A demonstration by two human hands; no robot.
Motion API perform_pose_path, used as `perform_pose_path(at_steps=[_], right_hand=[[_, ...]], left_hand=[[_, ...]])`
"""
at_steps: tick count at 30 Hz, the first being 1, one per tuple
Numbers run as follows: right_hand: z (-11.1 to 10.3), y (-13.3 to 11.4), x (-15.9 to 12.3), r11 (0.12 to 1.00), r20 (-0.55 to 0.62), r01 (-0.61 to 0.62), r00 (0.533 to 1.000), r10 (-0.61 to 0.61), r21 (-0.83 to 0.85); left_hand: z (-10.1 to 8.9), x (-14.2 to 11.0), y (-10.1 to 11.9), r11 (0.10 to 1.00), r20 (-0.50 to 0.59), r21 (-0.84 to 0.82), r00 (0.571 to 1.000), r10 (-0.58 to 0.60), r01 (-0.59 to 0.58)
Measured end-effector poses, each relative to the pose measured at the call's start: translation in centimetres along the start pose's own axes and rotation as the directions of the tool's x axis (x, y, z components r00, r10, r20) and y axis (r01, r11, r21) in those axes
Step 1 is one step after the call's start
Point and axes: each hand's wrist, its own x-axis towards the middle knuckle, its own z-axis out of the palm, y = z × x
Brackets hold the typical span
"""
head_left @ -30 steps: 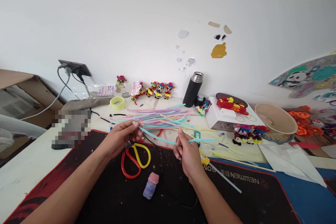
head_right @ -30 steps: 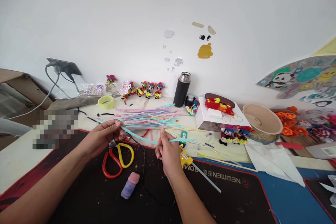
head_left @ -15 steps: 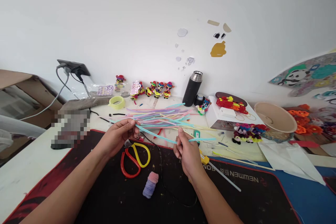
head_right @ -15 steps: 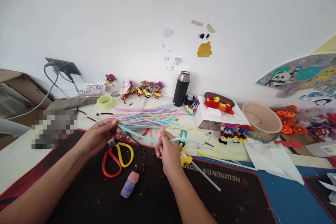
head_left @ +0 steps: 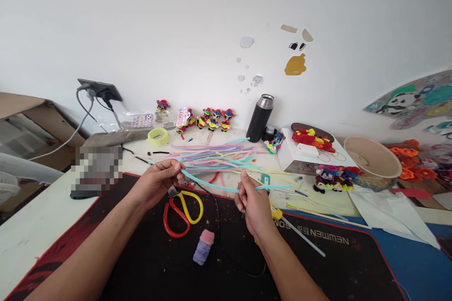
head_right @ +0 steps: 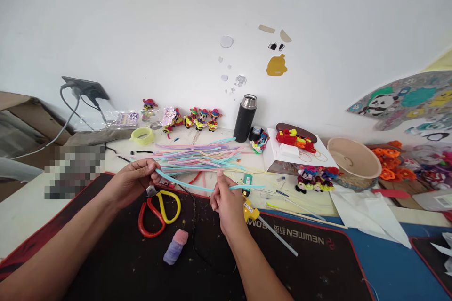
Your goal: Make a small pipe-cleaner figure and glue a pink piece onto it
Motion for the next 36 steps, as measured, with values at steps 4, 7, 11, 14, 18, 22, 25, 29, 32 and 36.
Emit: perform_pose_path(at_steps=[4, 7, 11, 14, 18, 22, 25, 29, 32, 36], right_hand=[[-0.09, 0.19, 0.02, 1.0, -0.002, 0.016, 1.0, -0.016, -0.002], [-0.08, 0.26, 0.04, 1.0, -0.007, 0.01, 1.0, -0.01, -0.007], [-0.02, 0.24, 0.04, 1.0, -0.006, -0.001, 1.0, 0.001, -0.002], [-0.05, 0.11, 0.03, 1.0, -0.016, -0.01, 1.0, 0.01, 0.006], [-0.12, -0.12, 0.02, 1.0, -0.019, -0.028, 0.999, 0.028, 0.005], [-0.19, -0.25, 0.09, 1.0, -0.017, -0.019, 1.0, 0.019, 0.001], [-0.28, -0.29, 0.16, 1.0, -0.024, -0.001, 1.0, 0.001, 0.004], [-0.34, -0.4, 0.14, 1.0, -0.03, 0.009, 1.0, -0.009, 0.001], [-0.33, -0.46, 0.09, 1.0, -0.022, 0.018, 1.0, -0.019, -0.014], [-0.32, -0.31, 0.11, 0.999, -0.01, 0.03, 0.999, -0.03, -0.04]], left_hand=[[-0.16, -0.15, 0.25, 0.999, 0.049, -0.053, 0.999, -0.005, 0.008], [-0.26, -0.14, 0.49, 0.994, 0.036, -0.111, 0.999, 0.028, -0.024], [-0.21, -0.02, 0.64, 0.994, -0.006, -0.101, 1.0, 0.029, -0.029], [-0.15, 0.07, 0.55, 0.993, -0.015, -0.114, 1.0, 0.021, -0.022], [-0.17, 0.23, 0.4, 0.991, -0.043, -0.132, 0.999, 0.015, -0.021], [-0.27, 0.4, 0.4, 0.991, -0.059, -0.136, 0.998, 0.003, -0.011], [-0.47, 0.53, 0.45, 0.991, -0.087, -0.132, 0.996, 0.017, -0.028], [-0.78, 0.67, 0.51, 0.991, -0.122, -0.121, 0.992, 0.038, -0.053], [-0.9, 0.7, 0.55, 0.992, -0.122, -0.112, 0.991, 0.05, -0.064], [-0.96, 0.71, 0.64, 0.989, -0.134, -0.119, 0.988, 0.074, -0.09]])
